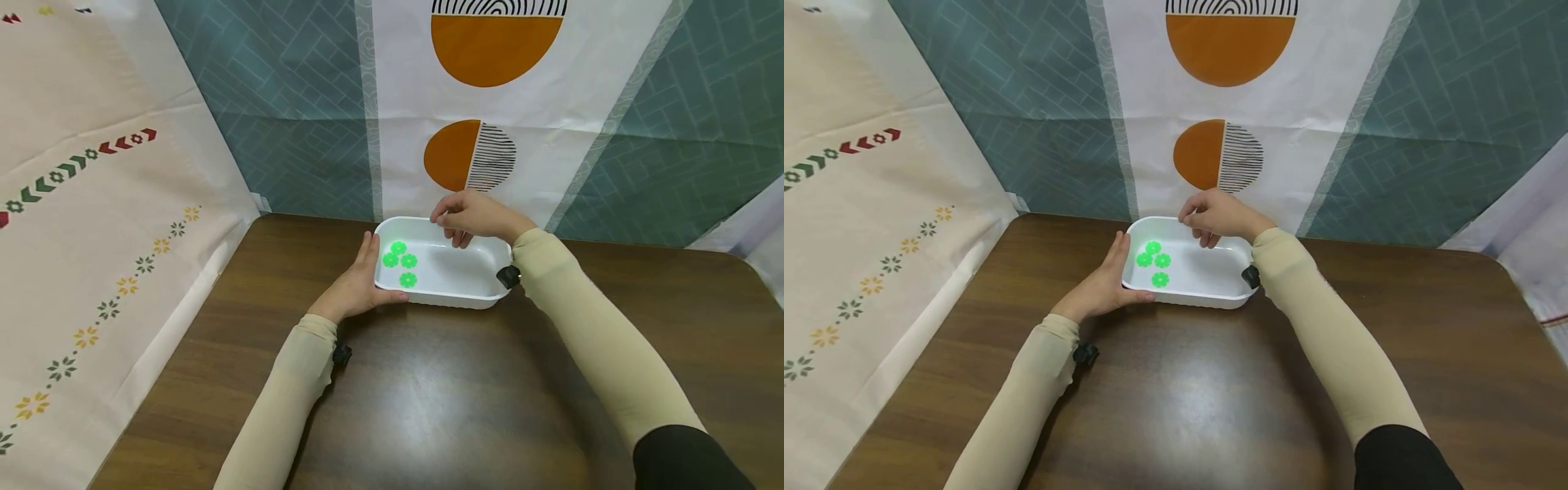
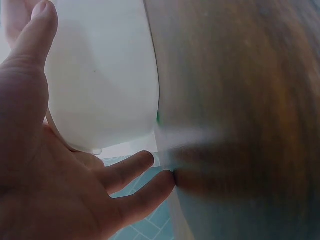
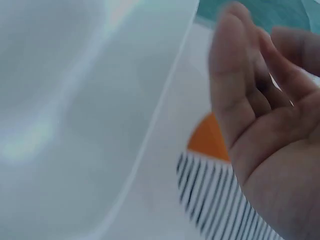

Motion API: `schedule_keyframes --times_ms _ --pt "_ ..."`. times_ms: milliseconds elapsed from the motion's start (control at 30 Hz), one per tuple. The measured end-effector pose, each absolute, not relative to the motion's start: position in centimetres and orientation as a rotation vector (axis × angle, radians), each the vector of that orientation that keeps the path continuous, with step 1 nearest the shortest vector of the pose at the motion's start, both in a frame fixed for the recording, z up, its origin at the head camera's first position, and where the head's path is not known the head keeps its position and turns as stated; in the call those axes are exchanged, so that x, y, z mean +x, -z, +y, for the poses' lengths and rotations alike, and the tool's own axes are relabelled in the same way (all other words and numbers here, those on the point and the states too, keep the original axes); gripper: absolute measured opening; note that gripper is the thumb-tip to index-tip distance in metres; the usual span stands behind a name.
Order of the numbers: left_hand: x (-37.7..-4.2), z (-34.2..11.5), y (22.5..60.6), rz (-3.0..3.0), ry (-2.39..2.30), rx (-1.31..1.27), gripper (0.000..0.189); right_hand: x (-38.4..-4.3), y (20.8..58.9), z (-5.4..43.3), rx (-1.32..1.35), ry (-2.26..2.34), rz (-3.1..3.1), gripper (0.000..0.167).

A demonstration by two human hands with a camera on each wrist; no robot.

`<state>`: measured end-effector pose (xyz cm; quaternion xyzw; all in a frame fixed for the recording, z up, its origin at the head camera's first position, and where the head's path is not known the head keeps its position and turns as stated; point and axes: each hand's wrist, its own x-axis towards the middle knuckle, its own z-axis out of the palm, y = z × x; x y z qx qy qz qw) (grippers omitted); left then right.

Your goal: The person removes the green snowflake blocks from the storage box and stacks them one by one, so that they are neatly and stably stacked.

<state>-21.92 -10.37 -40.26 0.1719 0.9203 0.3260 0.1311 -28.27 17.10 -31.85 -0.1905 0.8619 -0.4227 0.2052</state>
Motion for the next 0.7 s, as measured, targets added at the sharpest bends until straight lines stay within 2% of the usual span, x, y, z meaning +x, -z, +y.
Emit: schedule_keyframes --times_ms 233,433,700 --pt "-21.8 -10.5 40.2 2.659 -0.945 0.503 0.133 -29.5 34.9 13.0 -0.557 0.959 2.088 0.025" --pt "-21.8 -10.5 40.1 2.662 -0.953 0.496 0.135 -29.8 36.5 11.5 -0.500 0.782 1.853 0.028" --pt "-21.7 -10.5 40.0 2.658 -0.958 0.507 0.135 -30.3 37.5 11.3 -0.471 0.916 1.697 0.030"
